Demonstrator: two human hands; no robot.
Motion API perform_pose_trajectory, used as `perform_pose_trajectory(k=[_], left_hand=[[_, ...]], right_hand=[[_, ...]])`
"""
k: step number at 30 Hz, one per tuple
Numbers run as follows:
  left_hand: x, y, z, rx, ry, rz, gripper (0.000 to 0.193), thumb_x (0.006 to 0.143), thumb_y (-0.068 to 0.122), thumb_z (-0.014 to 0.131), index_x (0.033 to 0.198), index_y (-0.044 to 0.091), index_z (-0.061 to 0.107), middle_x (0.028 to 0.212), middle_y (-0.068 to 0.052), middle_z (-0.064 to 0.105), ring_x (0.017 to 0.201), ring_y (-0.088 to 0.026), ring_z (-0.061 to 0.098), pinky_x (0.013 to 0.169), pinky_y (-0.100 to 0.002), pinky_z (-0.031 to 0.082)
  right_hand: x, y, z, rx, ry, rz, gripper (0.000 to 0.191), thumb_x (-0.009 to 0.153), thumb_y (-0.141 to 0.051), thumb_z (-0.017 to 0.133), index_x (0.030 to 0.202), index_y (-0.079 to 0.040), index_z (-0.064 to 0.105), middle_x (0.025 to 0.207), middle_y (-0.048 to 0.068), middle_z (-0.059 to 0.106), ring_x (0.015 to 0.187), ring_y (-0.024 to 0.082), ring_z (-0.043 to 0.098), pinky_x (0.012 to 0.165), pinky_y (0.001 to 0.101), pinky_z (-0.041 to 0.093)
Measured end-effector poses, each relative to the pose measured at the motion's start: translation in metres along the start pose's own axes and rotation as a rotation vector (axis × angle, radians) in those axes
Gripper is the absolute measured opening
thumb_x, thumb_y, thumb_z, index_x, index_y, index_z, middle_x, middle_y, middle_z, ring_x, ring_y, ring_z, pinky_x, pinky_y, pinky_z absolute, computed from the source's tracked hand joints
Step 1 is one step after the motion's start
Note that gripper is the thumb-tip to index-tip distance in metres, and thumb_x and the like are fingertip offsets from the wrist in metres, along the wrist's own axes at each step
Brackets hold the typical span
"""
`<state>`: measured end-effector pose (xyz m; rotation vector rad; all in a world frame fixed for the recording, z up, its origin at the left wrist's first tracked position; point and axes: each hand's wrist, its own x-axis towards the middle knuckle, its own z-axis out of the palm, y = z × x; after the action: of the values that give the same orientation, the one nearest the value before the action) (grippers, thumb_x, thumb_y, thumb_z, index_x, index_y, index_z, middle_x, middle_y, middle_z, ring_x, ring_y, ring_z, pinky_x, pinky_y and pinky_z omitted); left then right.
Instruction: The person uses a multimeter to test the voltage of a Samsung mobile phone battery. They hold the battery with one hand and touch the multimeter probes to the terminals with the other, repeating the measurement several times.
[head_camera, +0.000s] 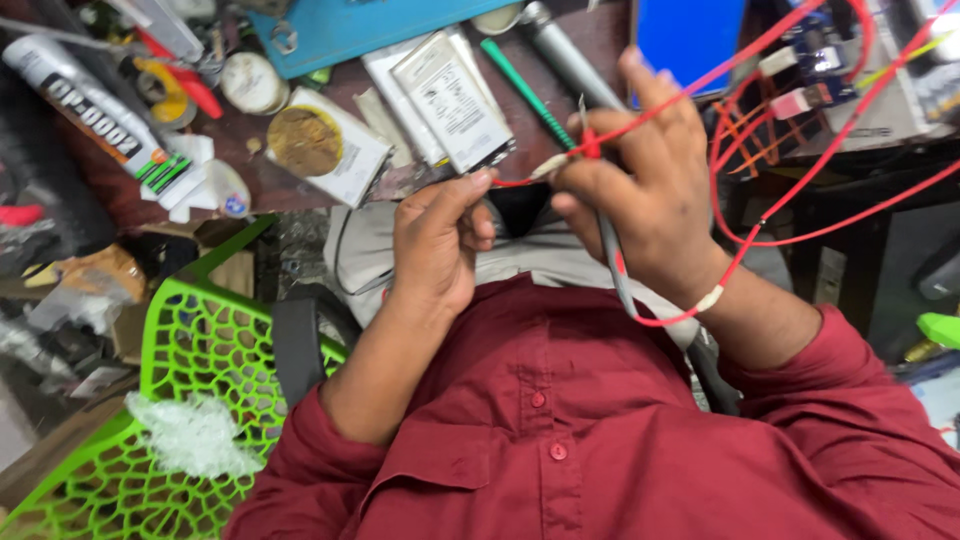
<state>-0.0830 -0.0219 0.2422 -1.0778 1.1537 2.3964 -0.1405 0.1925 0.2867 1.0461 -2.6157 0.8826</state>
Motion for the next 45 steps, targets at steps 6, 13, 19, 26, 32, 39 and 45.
perform_pose_trajectory(k=[6,13,19,26,32,39,45], left_hand=[[0.002,-0.006,-0.002,0.020,-0.030,0.032,0.020,0.092,0.016,0.075,0.094,-0.004,0.076,0.061,-0.006,0.064,0.048,-0.010,0.054,0.048,-0.023,0.042],[0.001,-0.009,-0.003,0.043,0.001,0.054,0.020,0.089,0.017,0.075,0.092,-0.003,0.077,0.059,-0.006,0.065,0.047,-0.010,0.054,0.046,-0.023,0.041],[0.000,-0.015,-0.007,0.061,-0.010,0.083,0.020,0.090,0.016,0.074,0.091,-0.003,0.077,0.061,-0.007,0.066,0.048,-0.011,0.058,0.046,-0.024,0.042],[-0.004,-0.022,-0.020,0.051,-0.081,0.113,0.026,0.093,0.017,0.070,0.101,-0.007,0.075,0.067,-0.011,0.069,0.052,-0.012,0.059,0.051,-0.022,0.044],[-0.003,-0.025,-0.029,-0.015,-0.112,0.128,0.037,0.093,0.020,0.058,0.105,-0.012,0.072,0.069,-0.017,0.073,0.054,-0.016,0.065,0.052,-0.024,0.051],[-0.003,-0.033,-0.029,0.029,-0.044,0.125,0.028,0.096,0.017,0.064,0.100,-0.009,0.073,0.069,-0.015,0.071,0.055,-0.016,0.065,0.051,-0.024,0.050],[-0.003,-0.036,-0.027,0.059,-0.033,0.145,0.022,0.094,0.016,0.071,0.094,-0.006,0.074,0.067,-0.012,0.071,0.054,-0.014,0.065,0.050,-0.023,0.048]], right_hand=[[-0.007,-0.012,0.024,0.136,0.111,-0.212,0.019,0.084,-0.007,0.078,0.099,-0.008,0.066,0.099,0.011,0.071,0.092,0.032,0.071,0.080,0.0420,0.057],[-0.017,0.000,0.009,0.211,0.086,-0.562,0.020,0.090,-0.030,0.078,0.101,-0.015,0.070,0.089,0.007,0.073,0.076,0.021,0.069,0.066,0.0326,0.051],[-0.015,-0.007,0.025,-0.299,0.213,-0.391,0.017,0.096,-0.022,0.081,0.091,-0.022,0.065,0.110,-0.002,0.080,0.113,0.025,0.065,0.100,0.0400,0.043],[-0.025,-0.006,0.038,-0.079,0.119,-0.321,0.014,0.100,-0.018,0.079,0.093,-0.018,0.067,0.120,-0.002,0.077,0.123,0.027,0.065,0.106,0.0447,0.045],[-0.028,-0.009,0.038,-0.026,0.106,-0.267,0.019,0.100,-0.015,0.082,0.093,-0.016,0.065,0.118,-0.001,0.078,0.124,0.028,0.064,0.104,0.0459,0.046],[-0.025,-0.014,0.037,0.028,0.077,-0.205,0.013,0.097,-0.014,0.077,0.095,-0.016,0.064,0.116,-0.004,0.078,0.125,0.028,0.061,0.102,0.0445,0.042],[-0.019,-0.019,0.042,-0.051,0.065,-0.165,0.010,0.088,-0.013,0.074,0.088,-0.015,0.065,0.106,-0.003,0.077,0.115,0.027,0.061,0.096,0.0423,0.041]])
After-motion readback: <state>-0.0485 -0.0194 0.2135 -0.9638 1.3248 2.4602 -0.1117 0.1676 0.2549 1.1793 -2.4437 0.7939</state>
